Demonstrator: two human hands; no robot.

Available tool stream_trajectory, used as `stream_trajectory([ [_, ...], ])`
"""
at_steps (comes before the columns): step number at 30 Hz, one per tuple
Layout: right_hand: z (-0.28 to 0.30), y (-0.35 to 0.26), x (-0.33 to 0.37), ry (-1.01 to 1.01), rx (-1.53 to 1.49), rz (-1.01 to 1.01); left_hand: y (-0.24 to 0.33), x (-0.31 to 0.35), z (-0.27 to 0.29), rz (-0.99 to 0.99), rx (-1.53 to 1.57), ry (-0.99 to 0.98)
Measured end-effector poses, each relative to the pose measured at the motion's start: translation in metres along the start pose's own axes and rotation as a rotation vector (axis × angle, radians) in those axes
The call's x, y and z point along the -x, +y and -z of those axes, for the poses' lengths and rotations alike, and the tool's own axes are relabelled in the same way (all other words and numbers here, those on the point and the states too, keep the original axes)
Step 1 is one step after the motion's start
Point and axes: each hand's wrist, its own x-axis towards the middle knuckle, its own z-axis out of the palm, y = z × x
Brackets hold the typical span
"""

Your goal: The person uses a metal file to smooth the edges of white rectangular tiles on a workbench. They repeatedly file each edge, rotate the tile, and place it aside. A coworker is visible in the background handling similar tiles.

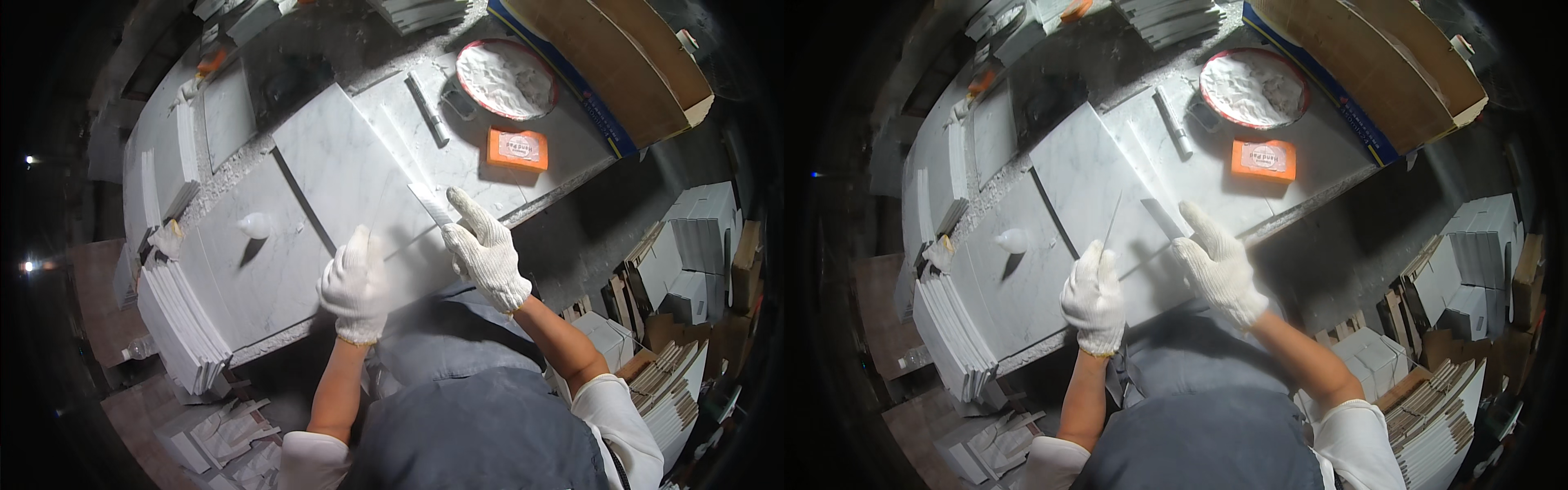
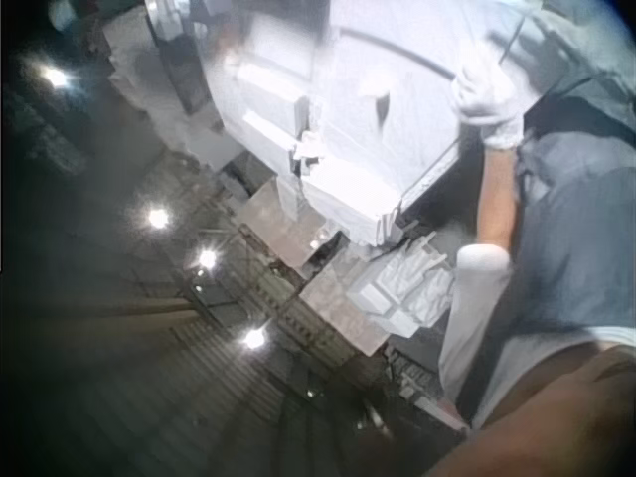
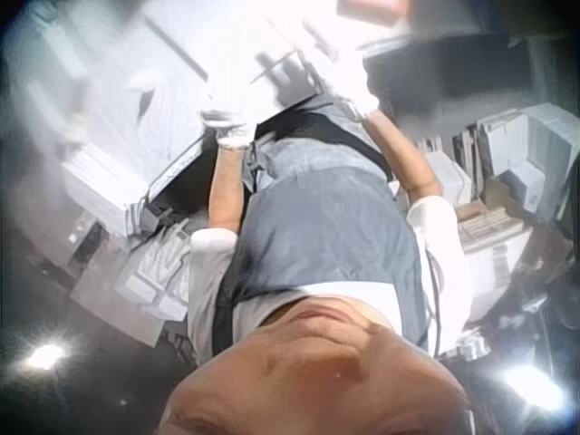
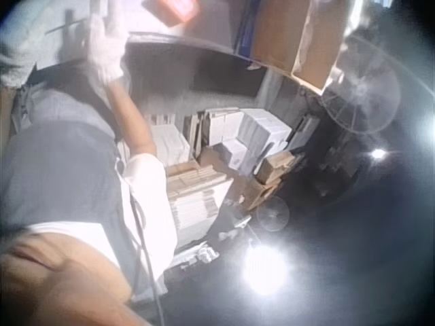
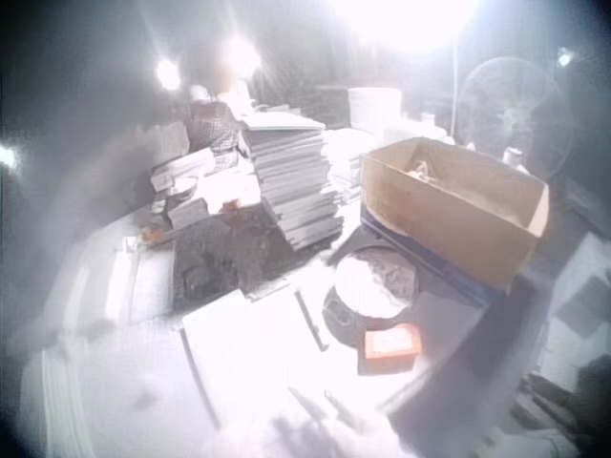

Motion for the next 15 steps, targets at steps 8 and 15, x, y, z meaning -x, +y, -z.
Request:
stream_trajectory([
  [8,-0.010,-0.004,-0.001,-0.010,-0.086,-0.050,-0.002,0.007,0.002,0.028,0.070,0.001],
  [15,-0.021,0.017,0.001,-0.075,-0.060,0.038,-0.032,0.046,-0.009,0.377,0.332,-0.102],
])
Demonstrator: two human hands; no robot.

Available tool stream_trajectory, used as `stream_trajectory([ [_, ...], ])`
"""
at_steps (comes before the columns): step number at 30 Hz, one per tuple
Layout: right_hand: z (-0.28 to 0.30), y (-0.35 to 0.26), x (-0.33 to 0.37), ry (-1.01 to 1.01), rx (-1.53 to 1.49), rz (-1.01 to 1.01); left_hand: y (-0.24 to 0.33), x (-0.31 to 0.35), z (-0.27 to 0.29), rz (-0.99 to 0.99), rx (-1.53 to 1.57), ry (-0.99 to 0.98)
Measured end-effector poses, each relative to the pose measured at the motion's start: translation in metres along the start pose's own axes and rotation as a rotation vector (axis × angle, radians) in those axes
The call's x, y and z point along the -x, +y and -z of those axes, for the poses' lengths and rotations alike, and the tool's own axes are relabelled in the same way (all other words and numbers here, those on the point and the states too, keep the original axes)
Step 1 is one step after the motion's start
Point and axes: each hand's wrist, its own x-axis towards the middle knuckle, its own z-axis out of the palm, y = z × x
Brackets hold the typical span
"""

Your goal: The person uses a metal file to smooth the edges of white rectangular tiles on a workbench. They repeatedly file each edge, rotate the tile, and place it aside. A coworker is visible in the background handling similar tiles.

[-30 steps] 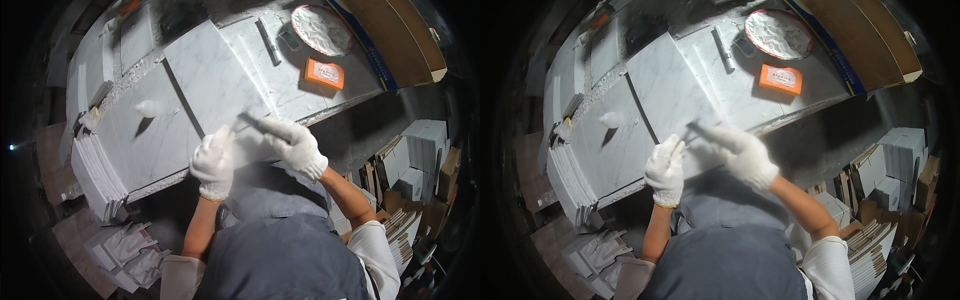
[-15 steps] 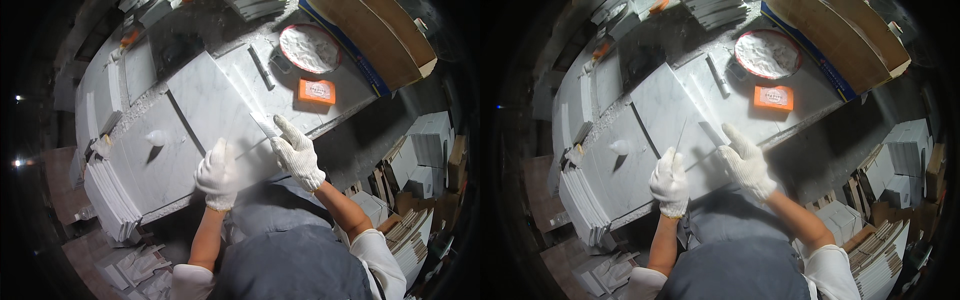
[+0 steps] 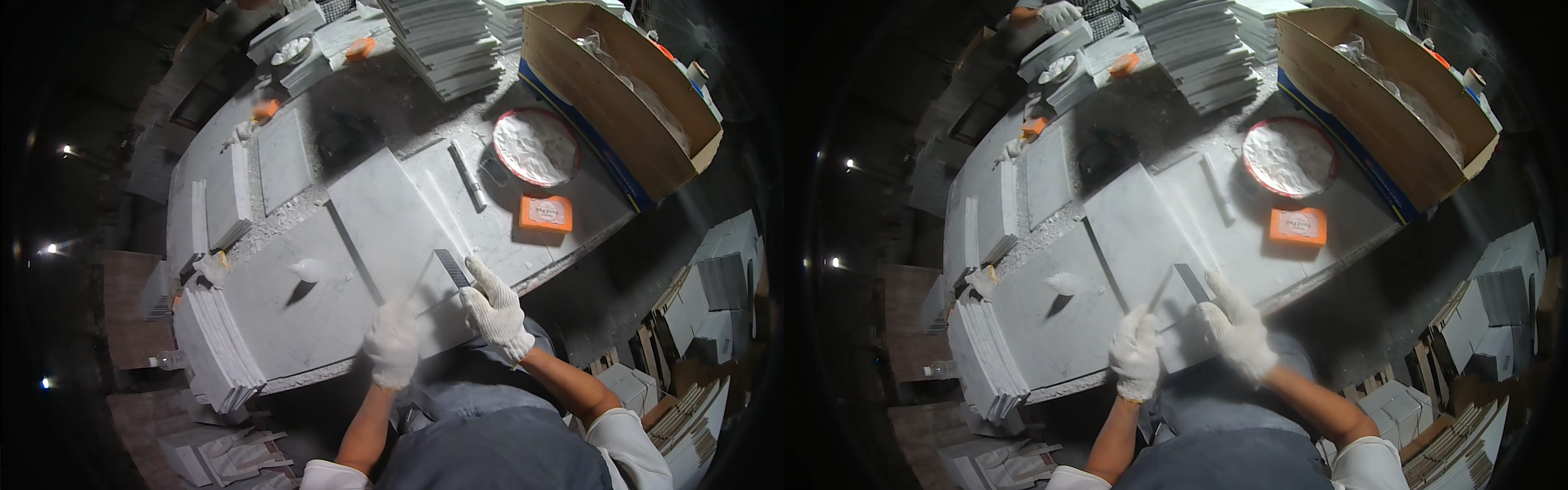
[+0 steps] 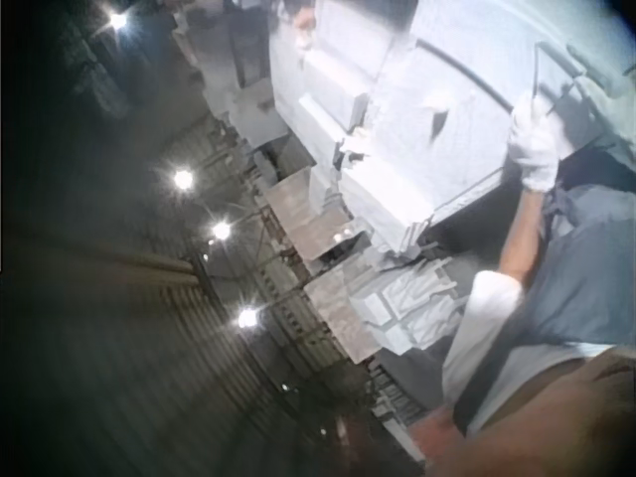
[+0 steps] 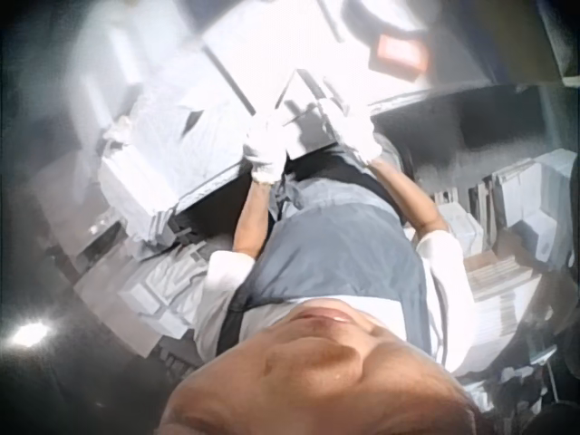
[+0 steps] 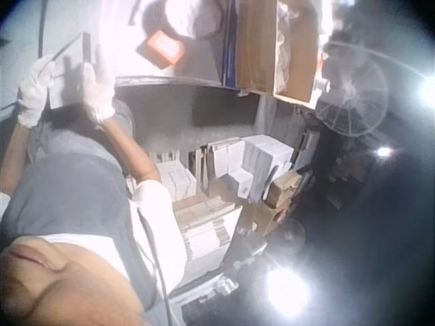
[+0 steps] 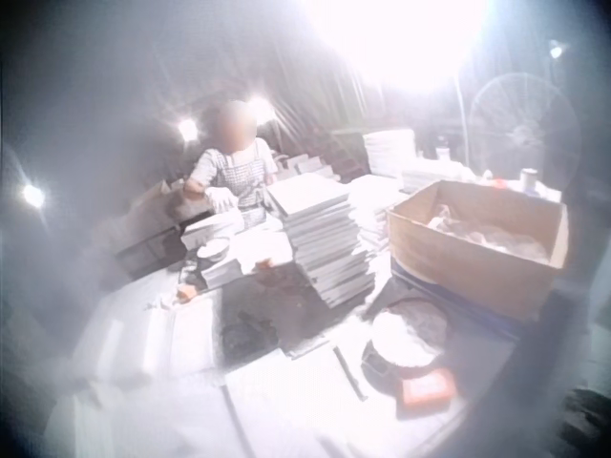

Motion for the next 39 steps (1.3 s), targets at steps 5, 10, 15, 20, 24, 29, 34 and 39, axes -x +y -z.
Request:
stream_trajectory([
  [5,-0.012,0.027,-0.003,0.069,0.165,0.286,0.000,0.019,-0.017,0.202,0.218,0.020],
  [10,-0.013,0.041,-0.010,0.094,0.258,0.495,0.002,0.011,-0.024,0.172,0.118,0.073],
  [15,-0.009,0.048,-0.009,0.110,0.280,0.531,0.007,0.007,-0.020,0.215,0.233,0.025],
  [20,-0.007,0.058,-0.015,0.136,0.313,0.571,0.021,0.003,-0.012,0.374,0.490,-0.008],
  [24,-0.004,0.062,-0.017,0.137,0.344,0.597,0.032,-0.001,-0.010,0.455,0.589,0.026],
  [29,-0.002,0.063,-0.015,0.102,0.282,0.534,0.035,0.000,-0.012,0.390,0.607,0.103],
  [34,0.000,0.068,-0.018,0.107,0.303,0.564,0.030,0.003,-0.011,0.428,0.540,0.077],
  [39,0.003,0.073,-0.021,0.115,0.366,0.602,0.028,0.004,-0.015,0.413,0.579,0.120],
])
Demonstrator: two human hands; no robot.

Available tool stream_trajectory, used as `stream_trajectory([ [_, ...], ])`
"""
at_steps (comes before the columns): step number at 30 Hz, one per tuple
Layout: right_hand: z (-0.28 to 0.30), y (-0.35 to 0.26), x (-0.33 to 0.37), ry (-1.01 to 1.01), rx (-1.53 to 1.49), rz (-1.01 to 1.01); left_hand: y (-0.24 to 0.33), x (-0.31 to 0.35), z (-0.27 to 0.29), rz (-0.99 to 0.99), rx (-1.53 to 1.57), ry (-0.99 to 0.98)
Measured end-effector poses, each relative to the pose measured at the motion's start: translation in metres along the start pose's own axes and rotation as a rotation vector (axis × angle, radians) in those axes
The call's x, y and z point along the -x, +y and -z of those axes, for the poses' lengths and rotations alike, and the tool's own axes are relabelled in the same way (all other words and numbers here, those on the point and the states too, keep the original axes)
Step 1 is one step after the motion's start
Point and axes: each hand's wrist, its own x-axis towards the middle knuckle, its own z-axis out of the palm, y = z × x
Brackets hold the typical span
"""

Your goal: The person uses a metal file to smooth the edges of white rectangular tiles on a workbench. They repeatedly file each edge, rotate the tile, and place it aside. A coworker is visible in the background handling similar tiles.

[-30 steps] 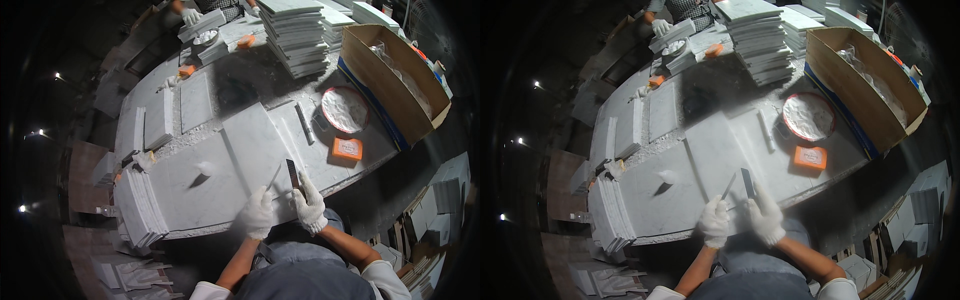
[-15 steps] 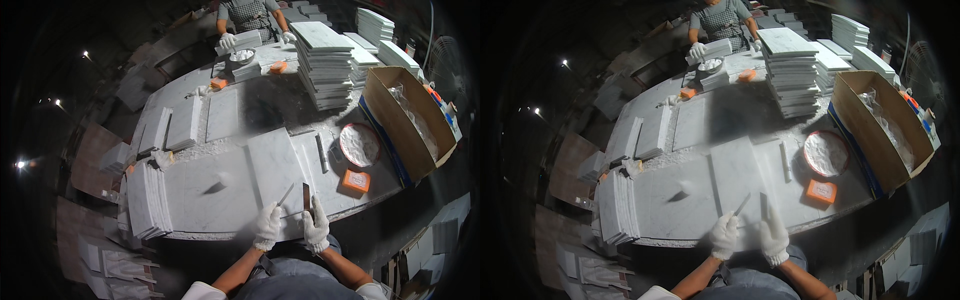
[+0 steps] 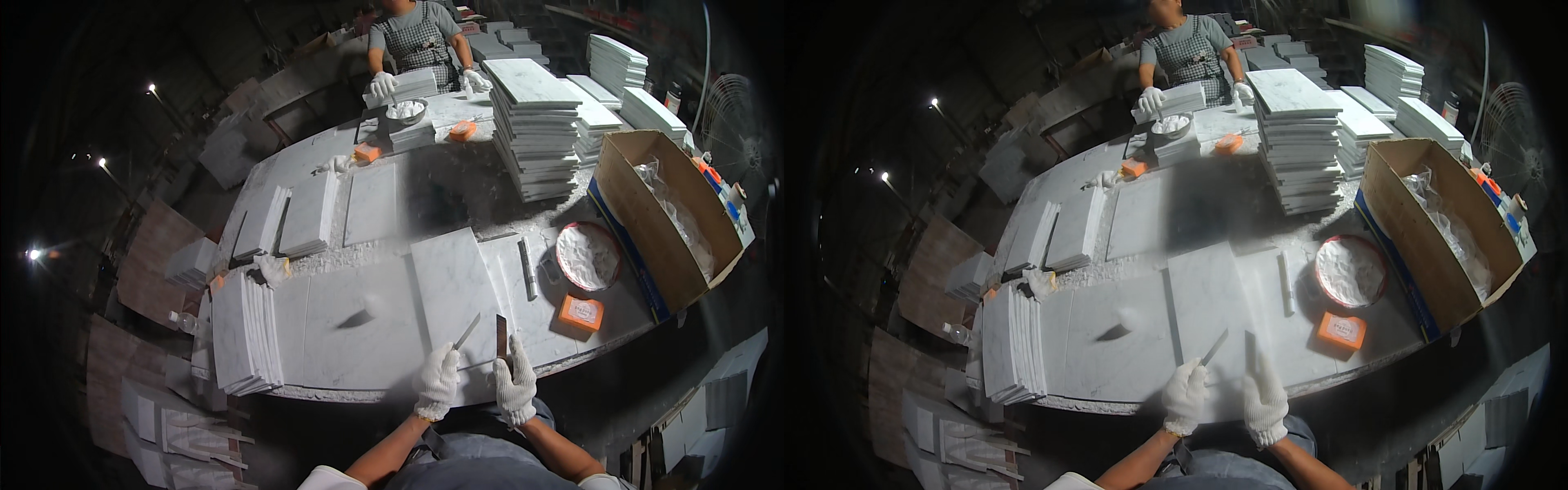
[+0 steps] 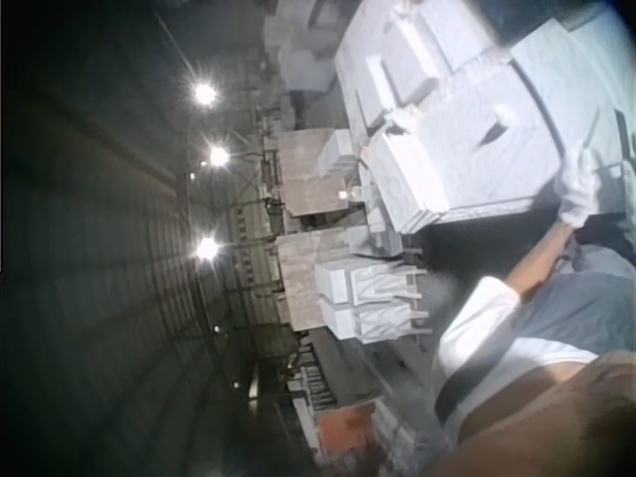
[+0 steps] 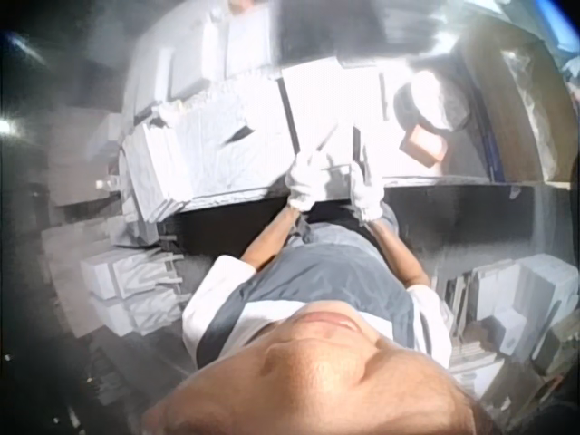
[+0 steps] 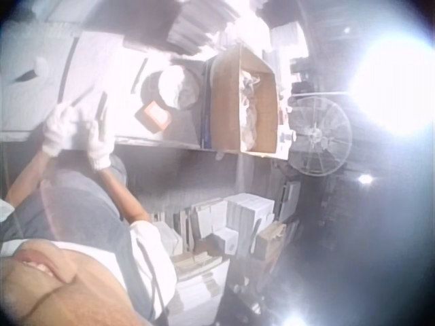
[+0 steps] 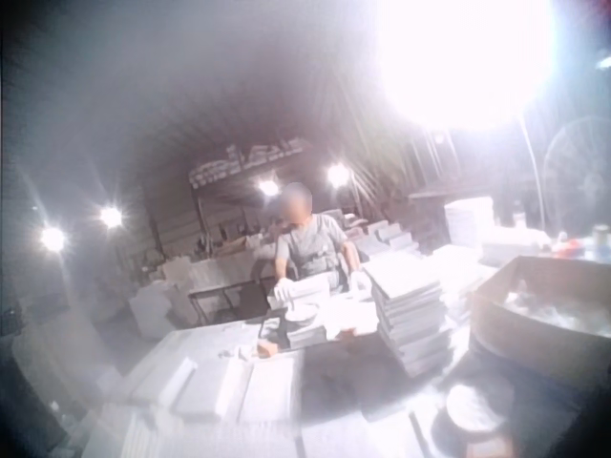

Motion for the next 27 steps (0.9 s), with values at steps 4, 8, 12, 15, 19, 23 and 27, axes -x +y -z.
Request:
stream_trajectory([
  [4,0.0008,-0.0003,0.0008,-0.008,-0.004,0.006,-0.0025,0.0005,-0.0002,-0.041,-0.044,0.017],
  [8,0.0019,-0.0020,0.0004,-0.025,-0.039,-0.021,-0.0052,0.0000,0.0016,-0.029,-0.087,-0.001],
  [12,0.0026,-0.0009,-0.0007,-0.028,-0.020,-0.001,-0.0079,-0.0012,0.0013,-0.055,-0.111,0.018],
  [15,0.0031,0.0016,-0.0010,-0.031,-0.022,0.003,-0.0083,-0.0013,0.0016,-0.100,-0.142,0.016],
  [19,0.0037,0.0044,0.0000,-0.032,-0.027,-0.007,-0.0058,0.0003,0.0018,-0.029,-0.090,0.005],
  [23,0.0019,0.0053,-0.0006,-0.027,-0.036,-0.014,-0.0032,0.0002,0.0001,-0.093,-0.151,0.033],
  [27,-0.0020,0.0011,-0.0029,0.014,-0.099,0.001,-0.0029,-0.0020,0.0003,-0.116,-0.133,0.043],
])
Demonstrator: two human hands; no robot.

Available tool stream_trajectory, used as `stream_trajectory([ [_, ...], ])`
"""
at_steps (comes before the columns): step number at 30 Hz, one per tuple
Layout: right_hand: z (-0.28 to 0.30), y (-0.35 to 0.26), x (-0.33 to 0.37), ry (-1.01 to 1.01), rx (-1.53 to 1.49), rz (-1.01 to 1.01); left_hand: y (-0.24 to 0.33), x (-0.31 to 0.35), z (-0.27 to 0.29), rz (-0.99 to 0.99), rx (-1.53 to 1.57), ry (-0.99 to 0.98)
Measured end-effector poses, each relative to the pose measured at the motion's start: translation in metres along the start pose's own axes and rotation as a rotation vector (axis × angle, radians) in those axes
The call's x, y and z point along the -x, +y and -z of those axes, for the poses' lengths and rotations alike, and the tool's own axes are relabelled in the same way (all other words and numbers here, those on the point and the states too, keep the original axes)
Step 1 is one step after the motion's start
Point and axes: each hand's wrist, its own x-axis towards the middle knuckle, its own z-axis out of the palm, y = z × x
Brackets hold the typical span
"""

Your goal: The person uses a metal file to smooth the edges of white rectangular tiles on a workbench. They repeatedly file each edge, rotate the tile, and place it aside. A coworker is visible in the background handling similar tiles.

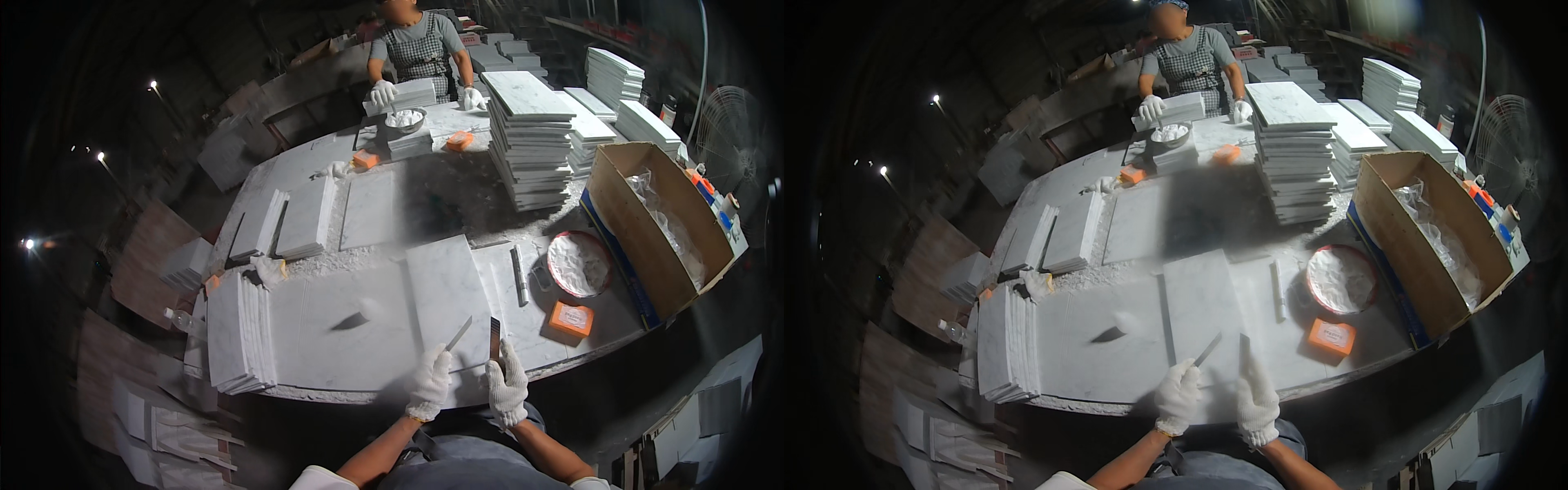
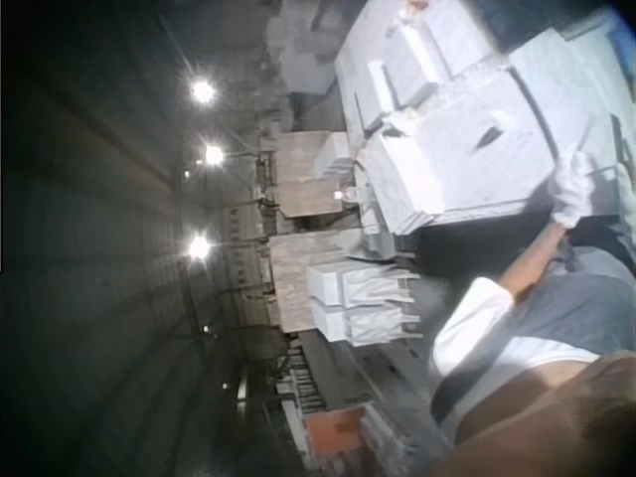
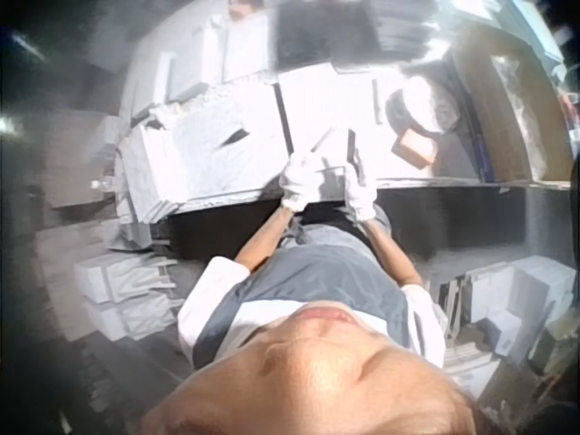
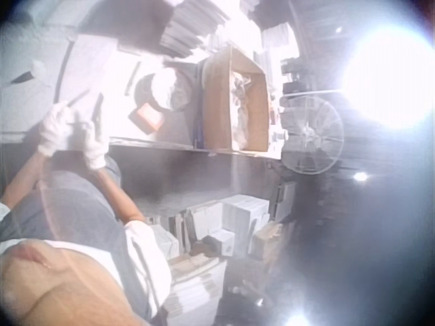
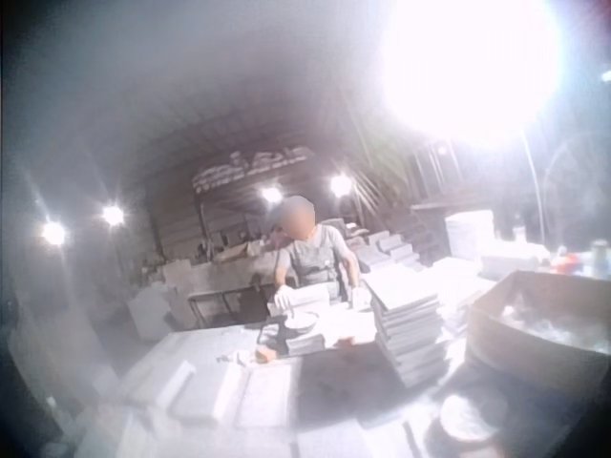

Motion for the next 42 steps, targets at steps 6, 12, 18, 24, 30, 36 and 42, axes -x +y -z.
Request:
stream_trajectory([
  [6,0.000,-0.024,0.001,-0.012,-0.013,-0.103,0.000,-0.001,0.001,-0.006,-0.120,-0.007],
  [12,0.002,-0.046,0.000,-0.027,-0.104,-0.220,0.003,-0.001,0.002,0.195,-0.039,-0.018],
  [18,0.000,-0.043,-0.002,0.020,-0.015,-0.075,0.001,-0.001,0.003,0.182,0.060,-0.040],
  [24,0.002,-0.043,-0.001,-0.011,-0.036,-0.143,0.001,-0.001,0.002,0.173,0.033,-0.036],
  [30,0.003,-0.040,-0.002,-0.012,-0.137,-0.278,0.000,-0.003,0.002,0.170,0.102,-0.058],
  [36,0.003,-0.033,-0.002,0.001,-0.203,-0.230,0.000,-0.001,0.003,0.170,0.106,-0.060],
  [42,0.005,-0.034,-0.004,0.000,-0.265,-0.306,0.001,-0.001,0.002,0.190,0.085,-0.055],
])
